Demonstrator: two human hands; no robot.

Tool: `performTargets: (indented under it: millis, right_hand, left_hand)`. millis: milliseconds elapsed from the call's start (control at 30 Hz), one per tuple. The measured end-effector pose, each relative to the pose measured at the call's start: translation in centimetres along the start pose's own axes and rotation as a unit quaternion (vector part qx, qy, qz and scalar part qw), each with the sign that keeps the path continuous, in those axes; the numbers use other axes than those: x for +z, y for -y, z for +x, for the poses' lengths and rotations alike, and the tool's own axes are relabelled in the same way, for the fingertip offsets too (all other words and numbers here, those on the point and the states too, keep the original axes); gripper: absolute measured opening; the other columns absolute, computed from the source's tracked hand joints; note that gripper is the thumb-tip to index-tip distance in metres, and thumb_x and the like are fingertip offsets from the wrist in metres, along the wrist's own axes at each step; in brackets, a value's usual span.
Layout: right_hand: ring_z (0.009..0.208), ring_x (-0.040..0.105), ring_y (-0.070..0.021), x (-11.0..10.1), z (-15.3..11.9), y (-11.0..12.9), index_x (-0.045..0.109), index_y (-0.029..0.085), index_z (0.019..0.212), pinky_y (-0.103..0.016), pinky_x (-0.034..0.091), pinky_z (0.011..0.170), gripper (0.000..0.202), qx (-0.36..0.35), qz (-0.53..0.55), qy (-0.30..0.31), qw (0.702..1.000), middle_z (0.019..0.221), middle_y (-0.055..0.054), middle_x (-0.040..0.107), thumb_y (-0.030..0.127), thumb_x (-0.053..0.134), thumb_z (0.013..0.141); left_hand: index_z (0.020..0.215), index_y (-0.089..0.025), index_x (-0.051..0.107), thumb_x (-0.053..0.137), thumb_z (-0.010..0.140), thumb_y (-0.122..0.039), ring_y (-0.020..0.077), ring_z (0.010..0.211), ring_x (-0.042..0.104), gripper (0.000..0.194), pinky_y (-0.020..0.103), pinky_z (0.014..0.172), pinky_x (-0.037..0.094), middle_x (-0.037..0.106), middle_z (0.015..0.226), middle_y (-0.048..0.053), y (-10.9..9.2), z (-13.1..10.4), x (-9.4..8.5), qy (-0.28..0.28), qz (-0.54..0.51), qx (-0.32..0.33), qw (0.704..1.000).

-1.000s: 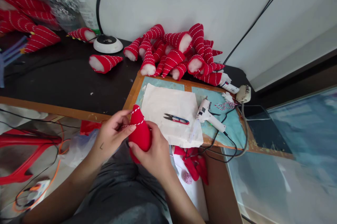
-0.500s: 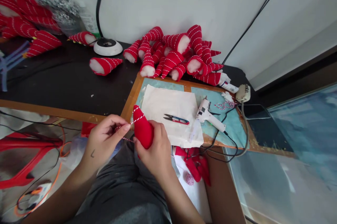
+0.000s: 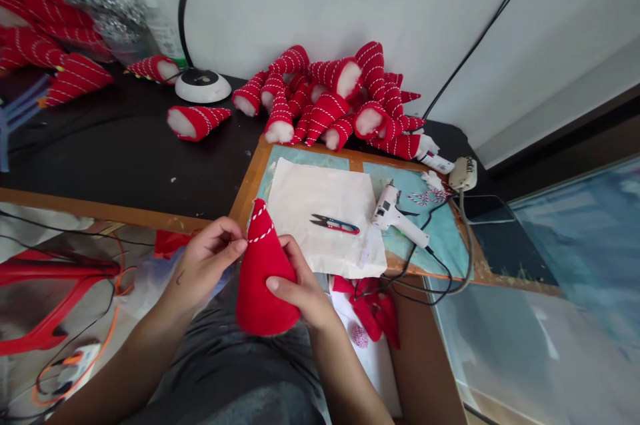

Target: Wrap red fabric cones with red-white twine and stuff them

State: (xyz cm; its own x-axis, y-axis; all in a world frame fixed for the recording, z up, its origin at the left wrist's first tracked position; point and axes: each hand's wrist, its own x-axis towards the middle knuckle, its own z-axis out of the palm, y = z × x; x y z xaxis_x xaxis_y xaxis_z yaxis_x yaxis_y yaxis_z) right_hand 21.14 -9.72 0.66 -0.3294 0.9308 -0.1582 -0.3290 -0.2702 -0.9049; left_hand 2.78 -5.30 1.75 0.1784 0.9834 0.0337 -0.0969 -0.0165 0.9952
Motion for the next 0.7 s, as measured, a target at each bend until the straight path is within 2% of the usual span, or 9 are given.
performTargets:
  millis: [100, 200, 300, 367, 467, 533, 600, 700]
  right_hand:
    - [0.095, 0.069, -0.0298, -0.2, 0.0, -0.1, 0.057, 0.025, 0.120, -0.041, 0.058, 0.082, 0.075, 0.047, -0.004, 0.001, 0.999, 0.113, -0.009, 0.070, 0.071, 0.077, 0.065]
    - [0.100, 0.069, -0.0317, -0.8, 0.2, -0.8, 0.059, 0.023, 0.129, -0.044, 0.057, 0.090, 0.089, 0.066, 0.025, 0.029, 0.997, 0.117, -0.010, 0.071, 0.071, 0.079, 0.058]
    - [0.095, 0.070, -0.0309, -1.7, 0.4, -1.3, 0.065, 0.019, 0.126, -0.045, 0.056, 0.091, 0.081, 0.085, 0.057, 0.082, 0.991, 0.112, -0.011, 0.073, 0.069, 0.078, 0.064]
    - [0.100, 0.070, -0.0302, -2.1, 0.6, -1.4, 0.068, 0.019, 0.122, -0.045, 0.055, 0.096, 0.068, 0.070, 0.040, 0.089, 0.993, 0.114, -0.011, 0.073, 0.066, 0.076, 0.073]
    - [0.116, 0.065, -0.0265, -2.1, 0.3, -1.1, 0.062, 0.025, 0.126, -0.042, 0.051, 0.105, 0.048, -0.028, -0.043, -0.007, 0.999, 0.125, -0.008, 0.068, 0.056, 0.068, 0.091]
    - [0.122, 0.062, -0.0249, -1.6, 0.0, -0.8, 0.056, 0.027, 0.132, -0.040, 0.051, 0.106, 0.045, -0.089, -0.120, -0.061, 0.987, 0.132, -0.007, 0.064, 0.055, 0.063, 0.097]
    - [0.125, 0.060, -0.0270, -0.8, -0.3, -0.8, 0.052, 0.027, 0.138, -0.042, 0.050, 0.108, 0.059, -0.116, -0.208, -0.076, 0.968, 0.139, -0.009, 0.060, 0.057, 0.071, 0.091]
    - [0.125, 0.060, -0.0300, 0.3, -0.4, -0.9, 0.049, 0.025, 0.140, -0.044, 0.051, 0.108, 0.076, -0.143, -0.297, -0.114, 0.937, 0.140, -0.011, 0.060, 0.049, 0.087, 0.078]
  left_hand:
    - [0.091, -0.019, 0.065, 0.085, 0.078, -0.056, 0.0127, 0.065, 0.053, 0.044, 0.021, 0.058, 0.043, 0.058, 0.073, -0.001, 0.8, 0.0, 0.1, 0.010, -0.060, -0.029, 0.998]
    - [0.108, -0.021, 0.069, 0.091, 0.068, -0.063, 0.0156, 0.072, 0.060, 0.062, 0.024, 0.065, 0.048, 0.064, 0.081, 0.002, 1.1, 0.1, 0.0, 0.066, -0.124, -0.075, 0.987]
    - [0.102, -0.017, 0.075, 0.089, 0.070, -0.063, 0.0217, 0.085, 0.067, 0.058, 0.029, 0.077, 0.053, 0.070, 0.088, 0.008, 0.6, 0.3, -0.3, 0.156, -0.114, -0.104, 0.976]
    - [0.098, -0.016, 0.076, 0.087, 0.074, -0.060, 0.0230, 0.085, 0.069, 0.052, 0.030, 0.076, 0.053, 0.073, 0.090, 0.009, 0.2, 0.5, -0.6, 0.174, -0.092, -0.105, 0.975]
    - [0.100, -0.017, 0.076, 0.088, 0.075, -0.054, 0.0204, 0.080, 0.067, 0.046, 0.026, 0.070, 0.052, 0.074, 0.090, 0.008, -0.2, 0.7, -0.7, 0.116, -0.057, -0.079, 0.988]
    - [0.099, -0.018, 0.075, 0.087, 0.078, -0.049, 0.0183, 0.077, 0.066, 0.040, 0.024, 0.068, 0.051, 0.073, 0.088, 0.006, -0.4, 0.9, -0.5, 0.071, -0.031, -0.052, 0.996]
    - [0.097, -0.018, 0.074, 0.087, 0.078, -0.047, 0.0177, 0.075, 0.065, 0.037, 0.023, 0.066, 0.051, 0.073, 0.086, 0.005, -0.6, 1.0, -0.3, 0.047, -0.014, -0.031, 0.998]
    - [0.098, -0.018, 0.073, 0.090, 0.074, -0.043, 0.0196, 0.079, 0.066, 0.038, 0.025, 0.069, 0.053, 0.072, 0.086, 0.005, -1.1, 1.1, 0.0, 0.050, -0.025, -0.033, 0.998]
